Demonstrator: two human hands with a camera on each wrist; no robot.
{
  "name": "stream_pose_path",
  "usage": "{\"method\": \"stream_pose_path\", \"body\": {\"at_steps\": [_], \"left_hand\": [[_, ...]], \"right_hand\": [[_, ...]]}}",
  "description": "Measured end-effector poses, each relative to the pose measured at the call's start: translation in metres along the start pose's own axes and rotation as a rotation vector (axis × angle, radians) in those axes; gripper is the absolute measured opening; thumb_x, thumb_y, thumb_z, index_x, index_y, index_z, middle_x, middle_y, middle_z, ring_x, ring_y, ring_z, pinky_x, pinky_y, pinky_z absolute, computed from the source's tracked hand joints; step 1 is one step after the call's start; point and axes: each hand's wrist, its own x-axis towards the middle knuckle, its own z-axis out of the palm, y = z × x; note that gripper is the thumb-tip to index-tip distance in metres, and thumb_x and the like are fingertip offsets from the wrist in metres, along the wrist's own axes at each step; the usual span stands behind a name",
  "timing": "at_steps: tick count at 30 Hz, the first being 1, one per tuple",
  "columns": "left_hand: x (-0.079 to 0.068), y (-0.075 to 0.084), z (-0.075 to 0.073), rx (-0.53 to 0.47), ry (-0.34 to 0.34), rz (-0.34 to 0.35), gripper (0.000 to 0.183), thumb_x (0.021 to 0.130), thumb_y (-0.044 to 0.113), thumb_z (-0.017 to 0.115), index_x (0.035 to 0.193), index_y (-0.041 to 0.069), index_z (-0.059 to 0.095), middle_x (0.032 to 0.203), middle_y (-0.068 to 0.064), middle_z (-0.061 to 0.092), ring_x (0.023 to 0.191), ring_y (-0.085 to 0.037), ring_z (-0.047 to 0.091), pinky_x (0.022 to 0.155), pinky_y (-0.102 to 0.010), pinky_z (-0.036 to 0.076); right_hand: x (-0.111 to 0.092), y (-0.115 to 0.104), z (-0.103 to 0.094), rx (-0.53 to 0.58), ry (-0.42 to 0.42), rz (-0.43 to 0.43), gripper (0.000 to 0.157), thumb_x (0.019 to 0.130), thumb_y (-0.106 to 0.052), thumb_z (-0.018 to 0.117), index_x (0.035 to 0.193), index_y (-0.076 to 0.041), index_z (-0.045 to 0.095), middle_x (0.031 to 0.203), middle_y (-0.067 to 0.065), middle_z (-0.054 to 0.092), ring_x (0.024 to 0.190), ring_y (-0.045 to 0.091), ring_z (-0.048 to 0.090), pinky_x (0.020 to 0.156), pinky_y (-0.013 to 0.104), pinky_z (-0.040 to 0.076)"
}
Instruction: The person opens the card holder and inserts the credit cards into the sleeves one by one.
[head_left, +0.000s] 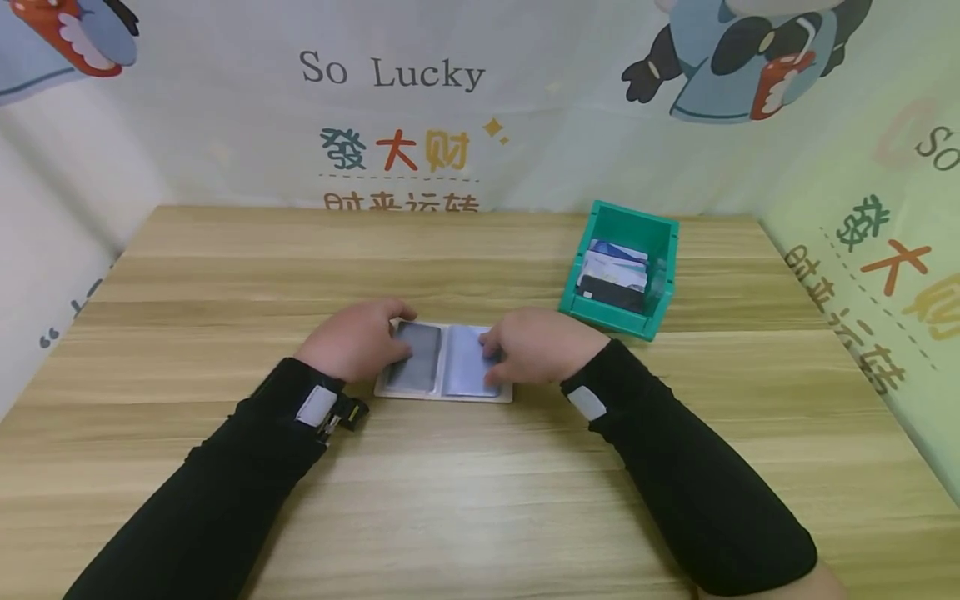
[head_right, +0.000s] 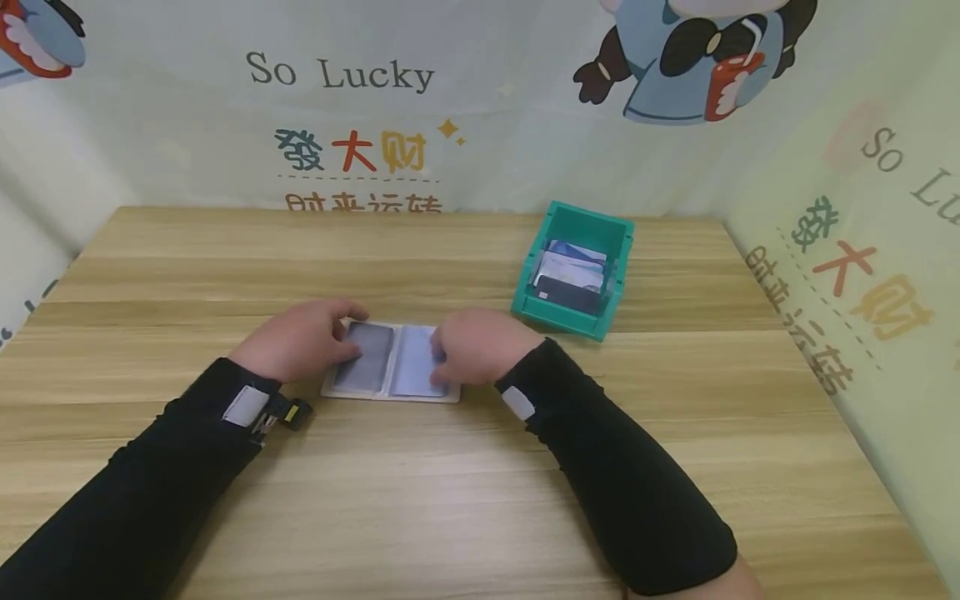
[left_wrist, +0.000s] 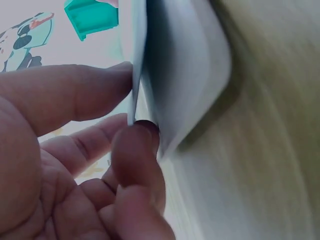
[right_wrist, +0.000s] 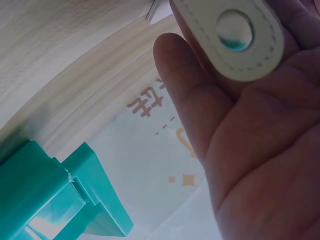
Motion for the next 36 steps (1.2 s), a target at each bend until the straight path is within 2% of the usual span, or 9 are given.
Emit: {"method": "stream_pose_path", "body": {"at_steps": [7,13,16,20,23,25,30,33,36], "left_hand": [[-0.001,-0.001,0.000,0.051,0.003,0.005,0.041,0.082,0.019,0.067,0.118,0.003,0.060,0.098,-0.012,0.062,0.081,-0.023,0.053,0.075,-0.041,0.047],[-0.003,0.000,0.002,0.055,-0.014,0.031,0.041,0.081,0.021,0.070,0.116,0.001,0.062,0.100,-0.012,0.064,0.079,-0.021,0.055,0.075,-0.041,0.049],[-0.003,0.001,0.004,0.066,-0.016,0.051,0.042,0.081,0.023,0.070,0.115,0.000,0.063,0.100,-0.010,0.065,0.080,-0.019,0.055,0.077,-0.040,0.048],[-0.003,0.004,0.004,0.082,-0.014,0.059,0.042,0.081,0.025,0.071,0.115,0.001,0.063,0.103,-0.011,0.064,0.083,-0.020,0.054,0.080,-0.041,0.047],[-0.002,0.005,0.004,0.089,-0.015,0.059,0.041,0.081,0.026,0.071,0.114,0.002,0.063,0.103,-0.010,0.063,0.085,-0.020,0.054,0.080,-0.041,0.047],[-0.002,0.005,0.005,0.094,-0.013,0.061,0.041,0.081,0.026,0.071,0.114,0.003,0.064,0.104,-0.010,0.063,0.085,-0.020,0.053,0.081,-0.041,0.047],[-0.002,0.005,0.005,0.099,-0.008,0.058,0.042,0.080,0.029,0.072,0.113,0.004,0.064,0.106,-0.011,0.061,0.087,-0.021,0.052,0.081,-0.042,0.046],[-0.003,0.005,0.005,0.109,0.000,0.058,0.043,0.080,0.030,0.073,0.113,0.005,0.065,0.108,-0.011,0.060,0.088,-0.022,0.052,0.081,-0.042,0.046],[-0.003,0.004,0.006,0.114,0.010,0.065,0.042,0.079,0.031,0.073,0.112,0.005,0.065,0.109,-0.011,0.060,0.088,-0.022,0.052,0.081,-0.042,0.046]], "right_hand": [[0.002,0.002,0.000,0.018,0.014,-0.013,0.033,0.085,-0.040,0.066,0.110,-0.019,0.070,0.102,-0.007,0.065,0.078,0.005,0.053,0.072,0.022,0.047],[0.001,0.008,-0.004,0.109,0.060,0.023,0.022,0.088,-0.040,0.062,0.098,-0.023,0.071,0.087,-0.010,0.063,0.071,0.008,0.054,0.061,0.025,0.047],[-0.005,0.015,-0.011,0.148,0.181,0.071,0.022,0.090,-0.039,0.059,0.087,-0.020,0.070,0.075,-0.008,0.062,0.065,0.010,0.053,0.056,0.028,0.046],[-0.016,0.031,-0.023,0.143,0.419,0.177,0.026,0.091,-0.036,0.060,0.076,-0.015,0.064,0.064,-0.002,0.058,0.057,0.015,0.050,0.052,0.031,0.042],[-0.024,0.047,-0.029,0.139,0.542,0.303,0.022,0.090,-0.032,0.061,0.079,-0.013,0.063,0.069,0.002,0.060,0.061,0.018,0.051,0.055,0.034,0.044],[-0.028,0.058,-0.030,0.136,0.564,0.381,0.019,0.090,-0.028,0.061,0.088,-0.010,0.065,0.078,0.006,0.063,0.067,0.021,0.054,0.059,0.037,0.046],[-0.031,0.082,-0.029,0.141,0.557,0.497,0.029,0.092,-0.022,0.059,0.112,-0.001,0.063,0.102,0.015,0.065,0.082,0.027,0.057,0.071,0.044,0.049],[-0.030,0.090,-0.028,0.155,0.558,0.542,0.029,0.093,-0.018,0.056,0.115,0.001,0.062,0.107,0.019,0.063,0.087,0.030,0.056,0.077,0.048,0.049],[-0.028,0.095,-0.025,0.141,0.501,0.574,0.027,0.093,-0.010,0.051,0.114,0.002,0.062,0.110,0.021,0.062,0.091,0.032,0.055,0.082,0.050,0.047]]}}
